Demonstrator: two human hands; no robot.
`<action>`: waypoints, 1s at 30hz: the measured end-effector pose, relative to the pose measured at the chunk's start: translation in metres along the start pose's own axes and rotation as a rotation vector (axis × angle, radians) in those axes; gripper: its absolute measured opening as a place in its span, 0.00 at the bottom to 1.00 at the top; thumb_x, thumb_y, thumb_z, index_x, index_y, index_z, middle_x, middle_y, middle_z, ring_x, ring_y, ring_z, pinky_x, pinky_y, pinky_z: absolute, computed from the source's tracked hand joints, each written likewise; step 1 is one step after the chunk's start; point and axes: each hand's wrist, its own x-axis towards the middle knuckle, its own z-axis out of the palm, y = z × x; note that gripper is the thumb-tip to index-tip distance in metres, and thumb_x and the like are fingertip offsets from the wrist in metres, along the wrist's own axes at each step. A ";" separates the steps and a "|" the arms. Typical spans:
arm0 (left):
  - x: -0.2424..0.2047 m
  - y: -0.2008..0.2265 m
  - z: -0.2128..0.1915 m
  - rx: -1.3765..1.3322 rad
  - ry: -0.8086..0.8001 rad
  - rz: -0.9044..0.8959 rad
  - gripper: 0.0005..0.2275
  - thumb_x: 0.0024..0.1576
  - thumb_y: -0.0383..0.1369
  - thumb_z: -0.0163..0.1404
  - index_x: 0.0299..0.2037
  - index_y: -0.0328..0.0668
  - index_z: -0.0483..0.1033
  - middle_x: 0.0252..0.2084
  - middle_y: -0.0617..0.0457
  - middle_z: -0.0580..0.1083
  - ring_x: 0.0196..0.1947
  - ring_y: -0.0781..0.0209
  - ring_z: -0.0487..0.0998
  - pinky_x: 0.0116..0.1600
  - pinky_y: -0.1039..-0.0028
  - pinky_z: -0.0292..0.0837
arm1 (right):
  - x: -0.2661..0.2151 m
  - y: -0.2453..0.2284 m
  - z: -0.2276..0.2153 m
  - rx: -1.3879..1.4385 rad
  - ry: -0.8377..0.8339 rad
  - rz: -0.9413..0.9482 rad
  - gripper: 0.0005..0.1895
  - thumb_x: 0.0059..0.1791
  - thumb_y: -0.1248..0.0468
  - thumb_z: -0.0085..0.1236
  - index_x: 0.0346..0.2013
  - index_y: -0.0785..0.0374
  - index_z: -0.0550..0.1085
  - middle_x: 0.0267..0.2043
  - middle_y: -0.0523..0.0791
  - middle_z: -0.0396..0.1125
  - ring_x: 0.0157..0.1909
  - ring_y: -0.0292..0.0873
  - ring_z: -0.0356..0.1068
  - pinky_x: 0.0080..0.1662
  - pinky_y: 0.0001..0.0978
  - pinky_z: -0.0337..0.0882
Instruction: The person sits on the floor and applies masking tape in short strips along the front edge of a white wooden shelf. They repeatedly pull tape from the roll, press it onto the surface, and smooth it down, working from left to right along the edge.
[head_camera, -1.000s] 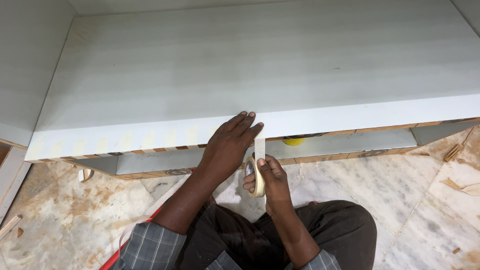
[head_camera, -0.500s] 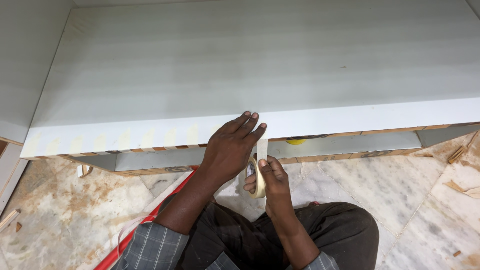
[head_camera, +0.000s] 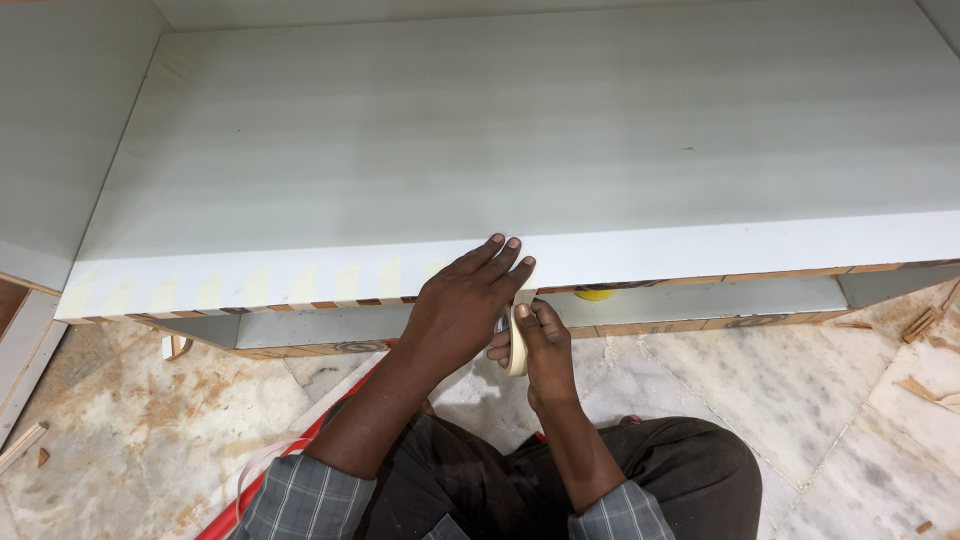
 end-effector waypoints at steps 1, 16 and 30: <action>0.000 0.001 -0.001 -0.035 -0.007 -0.006 0.30 0.45 0.33 0.58 0.63 0.48 0.71 0.68 0.51 0.67 0.70 0.57 0.63 0.64 0.67 0.67 | 0.005 0.001 -0.001 0.005 -0.007 -0.003 0.18 0.56 0.53 0.49 0.47 0.66 0.71 0.25 0.50 0.73 0.24 0.42 0.75 0.28 0.30 0.72; 0.009 0.004 0.027 0.266 0.320 0.152 0.17 0.59 0.28 0.52 0.59 0.32 0.73 0.57 0.41 0.76 0.62 0.48 0.75 0.63 0.61 0.71 | 0.106 0.042 -0.046 -0.020 0.013 -0.259 0.17 0.54 0.65 0.52 0.57 0.69 0.70 0.55 0.48 0.68 0.54 0.40 0.68 0.54 0.33 0.70; 0.023 0.004 0.056 0.572 0.544 0.167 0.02 0.62 0.29 0.54 0.39 0.46 0.74 0.39 0.53 0.78 0.49 0.60 0.80 0.53 0.64 0.65 | 0.145 0.022 -0.062 0.433 -0.259 0.043 0.13 0.53 0.62 0.58 0.49 0.67 0.73 0.50 0.49 0.72 0.52 0.42 0.73 0.56 0.33 0.75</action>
